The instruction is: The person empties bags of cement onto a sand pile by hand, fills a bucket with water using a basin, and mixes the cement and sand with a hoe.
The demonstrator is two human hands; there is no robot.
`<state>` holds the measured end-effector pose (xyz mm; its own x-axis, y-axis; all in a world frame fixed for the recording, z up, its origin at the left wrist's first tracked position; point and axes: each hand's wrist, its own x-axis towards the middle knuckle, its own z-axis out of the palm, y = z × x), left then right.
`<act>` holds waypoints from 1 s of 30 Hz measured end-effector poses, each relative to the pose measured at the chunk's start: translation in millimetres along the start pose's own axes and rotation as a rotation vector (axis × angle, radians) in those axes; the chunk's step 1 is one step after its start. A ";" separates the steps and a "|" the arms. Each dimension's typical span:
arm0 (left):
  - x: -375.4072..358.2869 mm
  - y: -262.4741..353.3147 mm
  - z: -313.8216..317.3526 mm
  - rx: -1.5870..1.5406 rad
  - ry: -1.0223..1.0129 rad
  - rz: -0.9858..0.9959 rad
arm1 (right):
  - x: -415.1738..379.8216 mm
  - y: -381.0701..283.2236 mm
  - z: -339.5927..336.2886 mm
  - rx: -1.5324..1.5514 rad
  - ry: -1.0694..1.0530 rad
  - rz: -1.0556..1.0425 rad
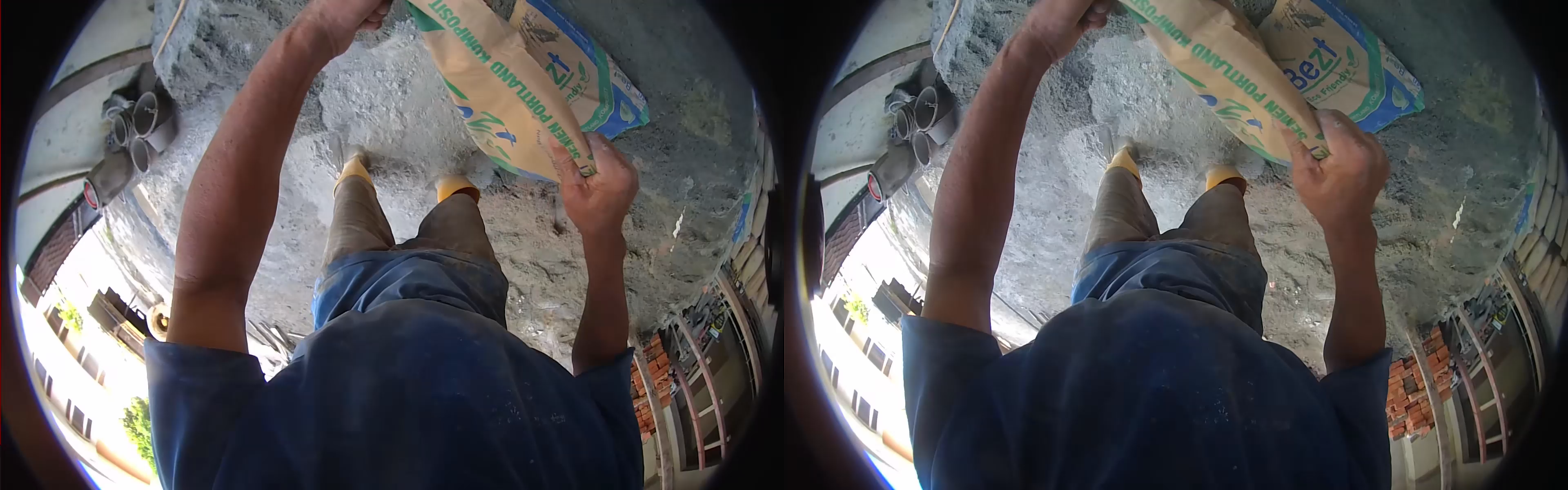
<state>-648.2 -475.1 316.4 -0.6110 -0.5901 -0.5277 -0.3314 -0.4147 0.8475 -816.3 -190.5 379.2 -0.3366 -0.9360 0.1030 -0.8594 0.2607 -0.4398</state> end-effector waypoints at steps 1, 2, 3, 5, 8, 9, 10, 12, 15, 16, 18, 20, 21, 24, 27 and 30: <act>-1.2 9.4 6.6 0.077 -0.014 0.049 | 2.8 1.5 -11.7 -0.009 0.003 0.068; -0.7 17.7 18.2 0.108 0.033 0.080 | 4.6 4.7 -23.7 -0.013 0.015 0.049; -3.7 28.4 34.2 0.140 0.078 0.104 | 3.0 8.6 -36.0 -0.004 0.028 0.073; -0.6 39.4 55.3 0.092 0.009 0.226 | -8.5 14.0 -55.6 0.005 0.035 0.099; -21.5 82.5 77.9 0.196 -0.037 0.339 | -20.1 23.4 -76.4 0.002 0.052 0.165; -31.5 95.1 82.2 0.281 -0.087 0.373 | -24.1 25.4 -83.0 -0.005 0.058 0.203; -32.1 100.6 85.0 0.325 -0.110 0.391 | -26.0 26.0 -87.2 -0.011 0.065 0.239; -28.5 108.9 92.1 0.488 -0.101 0.463 | -24.9 22.2 -96.0 0.002 0.088 0.239; -11.7 114.8 96.4 0.727 -0.059 0.597 | -18.8 23.2 -108.7 -0.010 0.106 0.234; -7.4 116.6 96.0 0.846 -0.046 0.677 | -16.1 25.1 -112.2 -0.033 0.102 0.226; -5.8 121.2 93.3 0.848 -0.042 0.705 | -10.6 29.1 -115.7 -0.043 0.117 0.211; -6.8 124.6 90.7 0.848 -0.035 0.730 | -3.7 31.2 -118.1 -0.052 0.128 0.193; -2.8 124.6 92.8 0.750 -0.037 0.683 | 0.6 31.2 -120.0 -0.089 0.127 0.185; 4.7 129.8 91.7 0.772 0.024 0.726 | 12.0 30.1 -124.4 -0.148 0.128 0.177; -9.0 138.2 75.0 0.731 -0.050 0.815 | 18.3 32.7 -129.9 -0.181 0.132 0.206; -17.4 152.2 81.5 0.021 0.069 0.358 | 30.6 40.1 -142.9 -0.178 0.153 0.229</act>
<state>-746.6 -471.5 459.3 -0.6414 -0.7408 -0.1995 -0.1204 -0.1596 0.9798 -916.0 -174.8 492.2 -0.5717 -0.8050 0.1583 -0.8036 0.5106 -0.3058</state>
